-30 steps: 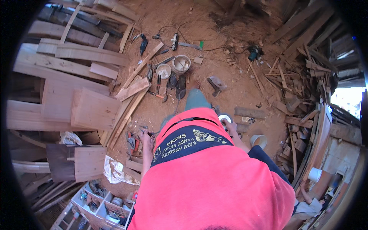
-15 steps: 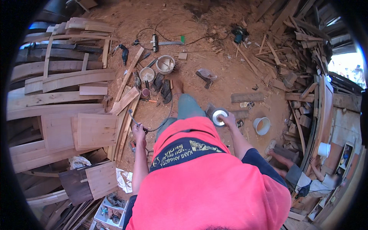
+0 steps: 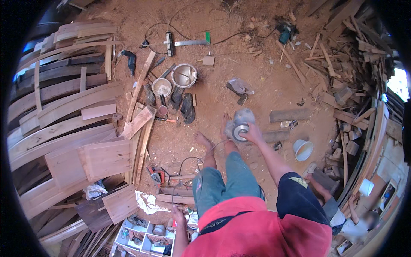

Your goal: The person uses a tool to adjust the blade on a hand-held electric wood planer while sitting on a workshop floor, then picks up a bucket and carries it.

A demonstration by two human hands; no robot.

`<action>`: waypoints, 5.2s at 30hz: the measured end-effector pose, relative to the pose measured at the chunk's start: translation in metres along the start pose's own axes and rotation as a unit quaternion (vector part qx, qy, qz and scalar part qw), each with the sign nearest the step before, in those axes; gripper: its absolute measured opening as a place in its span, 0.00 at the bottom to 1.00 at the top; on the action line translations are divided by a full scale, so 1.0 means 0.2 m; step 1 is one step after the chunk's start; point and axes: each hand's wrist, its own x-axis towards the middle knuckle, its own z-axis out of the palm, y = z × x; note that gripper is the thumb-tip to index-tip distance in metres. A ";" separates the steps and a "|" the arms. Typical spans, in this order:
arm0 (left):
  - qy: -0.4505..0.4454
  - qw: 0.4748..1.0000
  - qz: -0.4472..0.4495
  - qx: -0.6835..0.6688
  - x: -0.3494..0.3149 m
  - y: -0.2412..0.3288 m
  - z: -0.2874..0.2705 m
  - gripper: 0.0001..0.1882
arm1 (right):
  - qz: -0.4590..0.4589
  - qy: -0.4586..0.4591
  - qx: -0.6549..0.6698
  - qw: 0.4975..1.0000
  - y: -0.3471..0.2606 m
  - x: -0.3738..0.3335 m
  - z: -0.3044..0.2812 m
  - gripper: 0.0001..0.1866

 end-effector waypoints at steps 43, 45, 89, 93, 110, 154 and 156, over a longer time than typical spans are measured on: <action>0.031 0.975 -0.186 -0.117 0.12 -0.31 0.70 0.17 | -0.304 -0.170 -0.411 0.843 0.41 1.38 1.68 0.10; 0.023 0.978 -0.176 -0.105 0.14 -0.23 0.79 0.18 | -0.294 -0.176 -0.419 0.841 0.48 1.38 1.74 0.10; -0.510 0.772 0.355 0.134 -0.30 1.02 2.72 0.23 | 0.125 -0.060 0.186 0.973 -0.02 0.92 -0.68 0.24; -0.481 0.791 0.365 0.096 -0.16 1.21 2.71 0.25 | 0.019 0.159 0.108 0.981 -0.65 1.34 -1.46 0.21; -0.323 0.946 0.035 0.004 1.39 1.56 1.99 0.13 | -0.224 -0.008 -0.285 0.932 -1.66 3.30 0.47 0.14; -0.301 0.928 -0.118 -0.186 1.52 1.99 2.16 0.14 | -0.108 0.120 -0.401 0.902 -1.66 3.93 1.35 0.15; -0.299 0.930 -0.109 -0.186 1.52 1.98 2.17 0.15 | -0.146 0.113 -0.419 0.889 -1.65 3.96 1.37 0.14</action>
